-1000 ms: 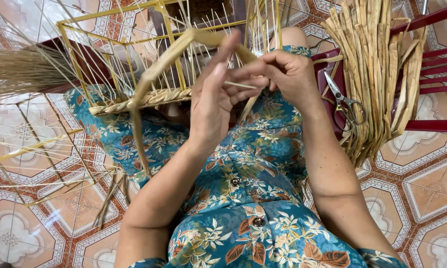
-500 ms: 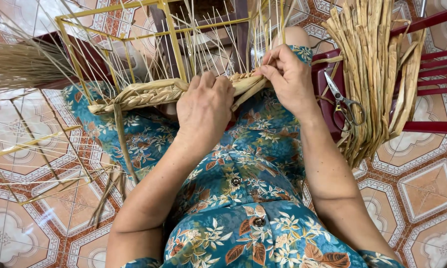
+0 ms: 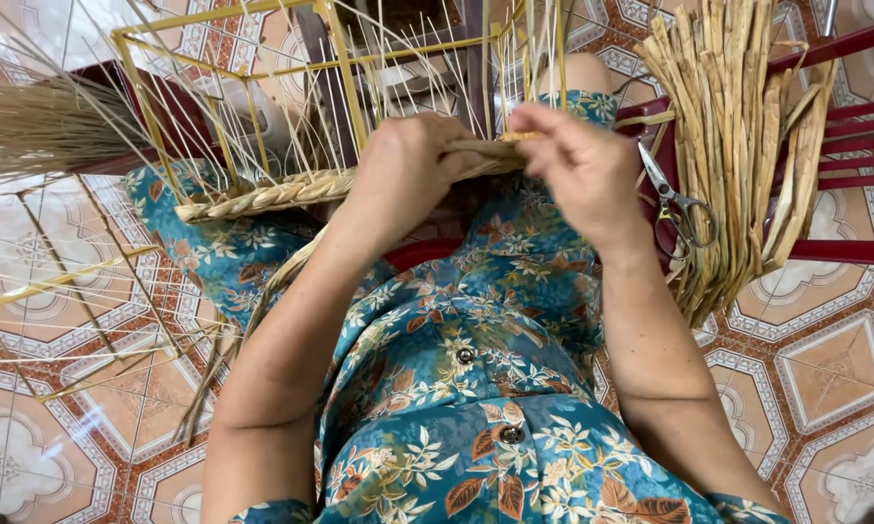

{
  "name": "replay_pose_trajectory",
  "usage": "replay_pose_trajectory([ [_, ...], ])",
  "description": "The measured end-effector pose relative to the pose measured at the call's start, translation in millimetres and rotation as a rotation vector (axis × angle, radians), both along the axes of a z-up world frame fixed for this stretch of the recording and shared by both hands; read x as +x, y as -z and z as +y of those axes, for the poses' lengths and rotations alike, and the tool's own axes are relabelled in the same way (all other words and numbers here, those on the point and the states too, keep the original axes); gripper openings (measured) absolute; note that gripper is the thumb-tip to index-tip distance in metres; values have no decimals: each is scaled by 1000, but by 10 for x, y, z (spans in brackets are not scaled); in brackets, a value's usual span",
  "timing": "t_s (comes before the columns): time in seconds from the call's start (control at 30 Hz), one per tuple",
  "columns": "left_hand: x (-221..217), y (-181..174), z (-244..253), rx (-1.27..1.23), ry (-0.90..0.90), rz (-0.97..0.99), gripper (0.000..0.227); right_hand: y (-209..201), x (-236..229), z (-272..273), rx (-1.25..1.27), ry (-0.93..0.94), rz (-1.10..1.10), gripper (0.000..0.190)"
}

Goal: The person weaves a basket by hand, threading and folding dried plant stalks through a frame to create a dense pattern. They incorporate additional stalks to build the structure, occasionally using a thin wooden stick to guide the material.

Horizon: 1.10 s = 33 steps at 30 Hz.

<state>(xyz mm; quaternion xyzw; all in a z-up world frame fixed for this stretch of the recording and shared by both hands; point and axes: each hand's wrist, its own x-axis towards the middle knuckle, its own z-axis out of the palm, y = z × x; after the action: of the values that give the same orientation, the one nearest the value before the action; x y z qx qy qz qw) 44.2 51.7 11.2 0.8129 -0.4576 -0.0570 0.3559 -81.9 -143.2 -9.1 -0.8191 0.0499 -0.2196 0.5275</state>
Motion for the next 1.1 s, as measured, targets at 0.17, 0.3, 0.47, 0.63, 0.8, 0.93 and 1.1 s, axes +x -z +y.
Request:
replay_pose_trajectory([
  [0.17, 168, -26, 98, 113, -132, 568, 21, -2, 183, 141, -292, -58, 155, 16],
  [0.3, 213, 321, -4, -50, 3, 386, 24, 137, 201, 129, -220, -22, 202, 9],
  [0.47, 83, 44, -283, 198, -171, 337, 38, 197, 194, 62, -159, -24, 202, 9],
  [0.63, 28, 101, -307, 194, -240, 364, 26, 129, 180, -13, 103, -65, 310, 8],
  [0.8, -228, 526, -181, -200, -122, 177, 10, 175, 200, -28, 188, -78, 331, 5],
  [0.93, -431, 222, -5, -244, -80, -169, 18, 267, 221, 0, 175, -118, 269, 9],
  [1.1, -528, -67, 147, -54, -248, -235, 42, 198, 181, 57, -36, -143, 230, 14],
])
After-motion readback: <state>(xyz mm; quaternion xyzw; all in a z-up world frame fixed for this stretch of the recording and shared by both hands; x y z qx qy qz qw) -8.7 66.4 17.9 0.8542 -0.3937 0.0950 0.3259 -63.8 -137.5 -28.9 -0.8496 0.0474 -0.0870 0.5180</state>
